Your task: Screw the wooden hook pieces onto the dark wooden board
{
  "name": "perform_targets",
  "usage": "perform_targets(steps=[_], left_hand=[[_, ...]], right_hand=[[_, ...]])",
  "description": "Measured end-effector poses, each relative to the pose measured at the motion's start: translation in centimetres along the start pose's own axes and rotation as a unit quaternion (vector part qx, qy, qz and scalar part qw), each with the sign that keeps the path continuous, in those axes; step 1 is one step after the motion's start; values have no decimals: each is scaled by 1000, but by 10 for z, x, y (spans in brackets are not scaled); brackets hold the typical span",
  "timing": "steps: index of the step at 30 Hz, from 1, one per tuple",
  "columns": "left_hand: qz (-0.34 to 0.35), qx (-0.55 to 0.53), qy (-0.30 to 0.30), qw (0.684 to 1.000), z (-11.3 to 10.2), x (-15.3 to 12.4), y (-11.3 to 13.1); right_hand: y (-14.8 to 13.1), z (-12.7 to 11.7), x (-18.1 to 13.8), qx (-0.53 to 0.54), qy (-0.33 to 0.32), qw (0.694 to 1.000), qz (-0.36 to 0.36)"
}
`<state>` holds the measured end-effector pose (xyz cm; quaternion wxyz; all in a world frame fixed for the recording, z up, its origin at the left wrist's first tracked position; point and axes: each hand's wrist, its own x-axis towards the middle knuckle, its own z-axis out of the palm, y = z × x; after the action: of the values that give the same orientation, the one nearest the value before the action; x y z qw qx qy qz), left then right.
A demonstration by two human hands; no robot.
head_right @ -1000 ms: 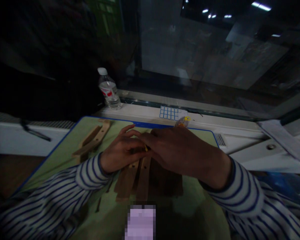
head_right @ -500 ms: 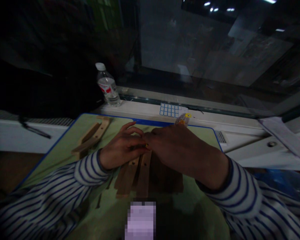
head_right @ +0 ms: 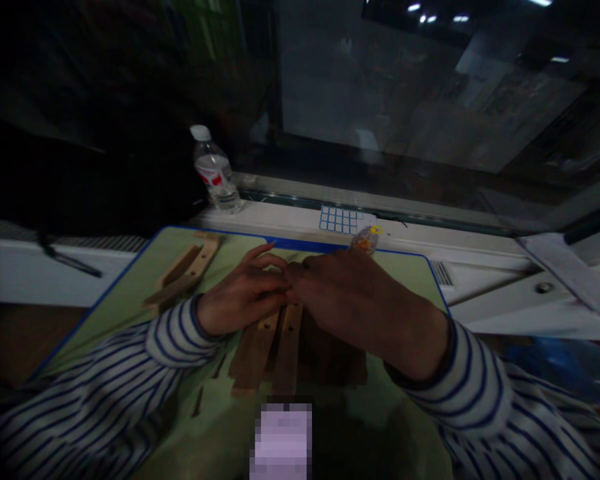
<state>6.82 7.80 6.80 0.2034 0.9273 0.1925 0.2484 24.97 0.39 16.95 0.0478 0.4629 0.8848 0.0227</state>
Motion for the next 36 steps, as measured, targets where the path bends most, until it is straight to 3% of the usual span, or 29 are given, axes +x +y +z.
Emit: perform_targets(steps=[20,29,36], left_hand=[[9,-12,-3,1000,0,-1,-1],[-15,38,81,996,4,-2,7],[-4,39,85,996,7,-2,2]], right_hand=[[-1,4,1,-2,36,999,-1],[-2,6,1,-16,59,998,-16],[0,-1,2,6,29,999,-29]])
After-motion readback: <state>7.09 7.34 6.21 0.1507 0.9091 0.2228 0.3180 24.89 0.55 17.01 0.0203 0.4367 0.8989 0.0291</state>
